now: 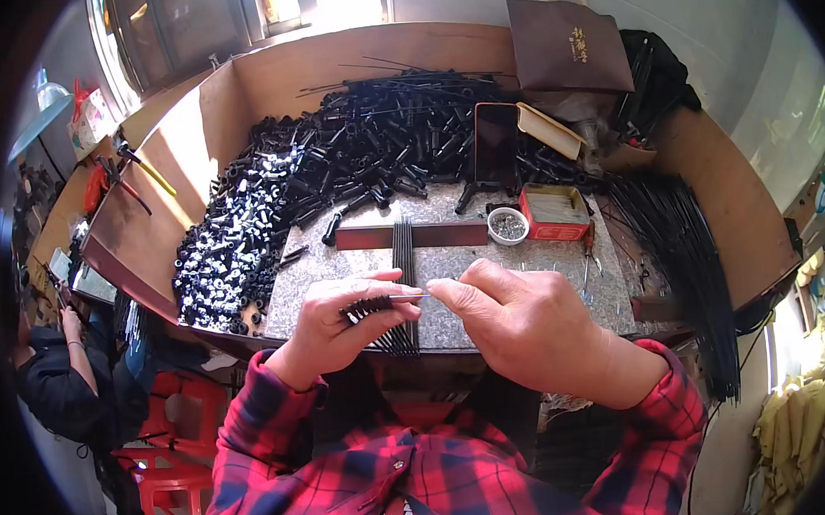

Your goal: Assembling and measuring wire bundles using a jig and pliers at a factory workbench.

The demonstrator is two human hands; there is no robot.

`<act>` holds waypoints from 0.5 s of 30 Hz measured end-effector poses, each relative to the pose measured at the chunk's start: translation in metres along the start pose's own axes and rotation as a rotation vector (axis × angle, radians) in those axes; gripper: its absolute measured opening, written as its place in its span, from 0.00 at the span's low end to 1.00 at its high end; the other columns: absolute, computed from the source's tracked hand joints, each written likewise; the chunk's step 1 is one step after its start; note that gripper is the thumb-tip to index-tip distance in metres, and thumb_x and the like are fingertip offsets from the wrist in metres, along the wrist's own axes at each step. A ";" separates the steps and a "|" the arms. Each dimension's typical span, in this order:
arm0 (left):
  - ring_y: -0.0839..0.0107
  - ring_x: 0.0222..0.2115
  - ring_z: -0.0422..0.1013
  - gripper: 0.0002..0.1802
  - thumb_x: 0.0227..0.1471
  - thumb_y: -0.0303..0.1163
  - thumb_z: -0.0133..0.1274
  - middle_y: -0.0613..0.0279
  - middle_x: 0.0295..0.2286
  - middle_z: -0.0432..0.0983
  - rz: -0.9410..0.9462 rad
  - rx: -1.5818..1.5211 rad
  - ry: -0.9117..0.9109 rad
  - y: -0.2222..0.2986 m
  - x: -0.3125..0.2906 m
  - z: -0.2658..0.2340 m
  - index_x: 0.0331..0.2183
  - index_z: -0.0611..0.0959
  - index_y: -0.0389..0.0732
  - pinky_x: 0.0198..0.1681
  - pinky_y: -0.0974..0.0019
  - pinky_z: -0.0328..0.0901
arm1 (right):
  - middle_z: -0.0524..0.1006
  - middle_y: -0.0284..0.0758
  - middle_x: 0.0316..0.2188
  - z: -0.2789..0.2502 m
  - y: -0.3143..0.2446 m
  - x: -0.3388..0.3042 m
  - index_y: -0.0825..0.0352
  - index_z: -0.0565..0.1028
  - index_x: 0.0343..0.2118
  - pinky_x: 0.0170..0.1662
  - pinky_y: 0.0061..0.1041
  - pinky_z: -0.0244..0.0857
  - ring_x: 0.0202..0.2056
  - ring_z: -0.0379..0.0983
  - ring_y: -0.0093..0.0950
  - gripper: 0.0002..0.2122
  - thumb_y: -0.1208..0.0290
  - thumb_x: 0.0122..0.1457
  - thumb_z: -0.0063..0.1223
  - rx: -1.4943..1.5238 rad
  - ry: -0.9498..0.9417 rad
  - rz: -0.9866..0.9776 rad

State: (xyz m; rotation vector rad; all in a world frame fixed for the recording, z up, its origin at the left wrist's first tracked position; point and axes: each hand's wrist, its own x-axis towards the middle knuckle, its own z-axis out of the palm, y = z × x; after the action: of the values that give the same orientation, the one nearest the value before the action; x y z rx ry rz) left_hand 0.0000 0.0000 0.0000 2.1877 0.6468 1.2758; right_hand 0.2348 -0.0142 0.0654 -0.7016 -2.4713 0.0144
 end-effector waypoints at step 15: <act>0.62 0.36 0.77 0.13 0.48 0.28 0.59 0.59 0.32 0.81 0.039 0.019 0.001 -0.002 0.003 0.004 0.39 0.81 0.41 0.50 0.56 0.67 | 0.71 0.43 0.32 -0.003 0.001 0.000 0.70 0.72 0.36 0.29 0.31 0.68 0.30 0.73 0.38 0.11 0.88 0.48 0.51 0.024 0.049 0.036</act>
State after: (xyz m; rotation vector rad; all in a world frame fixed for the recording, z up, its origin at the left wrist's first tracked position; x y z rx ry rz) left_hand 0.0043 0.0026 -0.0008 2.2252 0.6222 1.2961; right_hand 0.2371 -0.0133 0.0678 -0.7280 -2.4080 0.0405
